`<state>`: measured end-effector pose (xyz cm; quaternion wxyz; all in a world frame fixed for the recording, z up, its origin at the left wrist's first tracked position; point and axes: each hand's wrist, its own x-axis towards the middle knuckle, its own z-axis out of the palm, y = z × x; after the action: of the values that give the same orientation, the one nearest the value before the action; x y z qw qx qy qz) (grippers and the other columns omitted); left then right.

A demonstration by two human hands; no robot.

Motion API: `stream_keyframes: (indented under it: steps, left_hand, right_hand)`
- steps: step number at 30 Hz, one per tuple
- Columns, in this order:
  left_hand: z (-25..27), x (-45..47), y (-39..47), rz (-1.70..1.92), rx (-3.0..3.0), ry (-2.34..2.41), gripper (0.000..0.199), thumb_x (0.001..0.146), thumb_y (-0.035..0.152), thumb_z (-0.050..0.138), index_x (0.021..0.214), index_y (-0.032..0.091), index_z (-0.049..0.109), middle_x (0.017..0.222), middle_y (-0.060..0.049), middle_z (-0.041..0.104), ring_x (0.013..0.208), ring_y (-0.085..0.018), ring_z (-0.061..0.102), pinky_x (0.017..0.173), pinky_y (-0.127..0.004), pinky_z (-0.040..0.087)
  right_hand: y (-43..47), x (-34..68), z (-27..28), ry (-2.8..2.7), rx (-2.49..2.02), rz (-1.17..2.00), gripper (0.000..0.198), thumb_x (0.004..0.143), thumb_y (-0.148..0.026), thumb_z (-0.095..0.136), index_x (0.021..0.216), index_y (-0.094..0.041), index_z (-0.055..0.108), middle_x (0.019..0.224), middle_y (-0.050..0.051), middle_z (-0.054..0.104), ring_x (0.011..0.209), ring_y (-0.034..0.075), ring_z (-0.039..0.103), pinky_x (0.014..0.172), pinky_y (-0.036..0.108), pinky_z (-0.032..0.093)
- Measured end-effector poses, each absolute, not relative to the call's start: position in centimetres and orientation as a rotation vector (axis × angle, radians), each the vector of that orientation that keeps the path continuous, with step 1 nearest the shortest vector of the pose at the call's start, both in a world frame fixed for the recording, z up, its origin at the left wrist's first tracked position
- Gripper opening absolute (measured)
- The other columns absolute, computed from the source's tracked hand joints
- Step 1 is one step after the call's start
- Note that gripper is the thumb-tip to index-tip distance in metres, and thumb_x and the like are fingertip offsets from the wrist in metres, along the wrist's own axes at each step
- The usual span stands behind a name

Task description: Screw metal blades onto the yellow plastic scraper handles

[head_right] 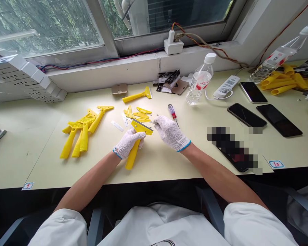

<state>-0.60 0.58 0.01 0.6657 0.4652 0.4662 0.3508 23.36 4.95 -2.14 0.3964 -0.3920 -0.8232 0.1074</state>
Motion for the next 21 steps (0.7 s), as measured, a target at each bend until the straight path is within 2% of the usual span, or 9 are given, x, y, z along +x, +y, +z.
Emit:
stream_keyframes:
  steps: [4, 7, 13, 18, 21]
  left_hand:
    - [0.0, -0.3, 0.7, 0.772, 1.05, 1.12, 0.022, 0.088, 0.038, 0.077, 0.083, 0.019, 0.067, 0.061, -0.002, 0.062, 0.052, -0.014, 0.054, 0.056, -0.029, 0.045]
    - [0.0, -0.1, 0.7, 0.782, 1.054, 1.165, 0.02, 0.088, 0.037, 0.074, 0.084, 0.018, 0.069, 0.06, -0.003, 0.063, 0.051, -0.014, 0.055, 0.057, -0.029, 0.046]
    - [0.5, 0.3, 0.5, 0.749, 1.131, 1.203, 0.016, 0.087, 0.033, 0.068, 0.078, 0.021, 0.062, 0.058, -0.001, 0.061, 0.051, -0.014, 0.053, 0.057, -0.029, 0.043]
    - [0.8, 0.4, 0.3, 0.706, 1.259, 1.223, 0.031, 0.09, 0.035, 0.062, 0.063, 0.022, 0.053, 0.053, -0.001, 0.058, 0.051, -0.014, 0.049, 0.06, -0.03, 0.043]
    - [0.4, 0.3, 0.4, 0.679, 1.306, 1.197, 0.033, 0.092, 0.035, 0.061, 0.063, 0.023, 0.052, 0.054, -0.001, 0.058, 0.052, -0.014, 0.05, 0.062, -0.031, 0.044]
  right_hand:
    - [4.4, 22.8, -1.7, -2.037, -0.817, 0.187, 0.013, 0.113, -0.017, 0.058, 0.117, -0.02, 0.07, 0.112, 0.008, 0.079, 0.105, 0.021, 0.078, 0.095, 0.034, 0.064]
    - [4.3, 22.6, -1.7, -2.066, -0.772, 0.153, 0.012, 0.112, -0.015, 0.059, 0.114, -0.02, 0.07, 0.106, 0.006, 0.078, 0.097, 0.02, 0.077, 0.09, 0.033, 0.063]
    - [4.1, 22.6, -1.7, -2.193, -0.778, 0.203, 0.014, 0.112, -0.012, 0.057, 0.108, -0.02, 0.067, 0.099, 0.006, 0.068, 0.089, 0.019, 0.068, 0.082, 0.031, 0.056]
    - [3.5, 22.1, -2.6, -2.292, -0.79, 0.35, 0.014, 0.111, -0.011, 0.055, 0.109, -0.02, 0.066, 0.103, 0.007, 0.069, 0.094, 0.02, 0.066, 0.088, 0.033, 0.054]
    - [3.3, 21.9, -3.1, -2.355, -0.873, 0.383, 0.018, 0.109, -0.008, 0.052, 0.107, -0.019, 0.067, 0.101, 0.008, 0.069, 0.094, 0.021, 0.065, 0.089, 0.035, 0.054]
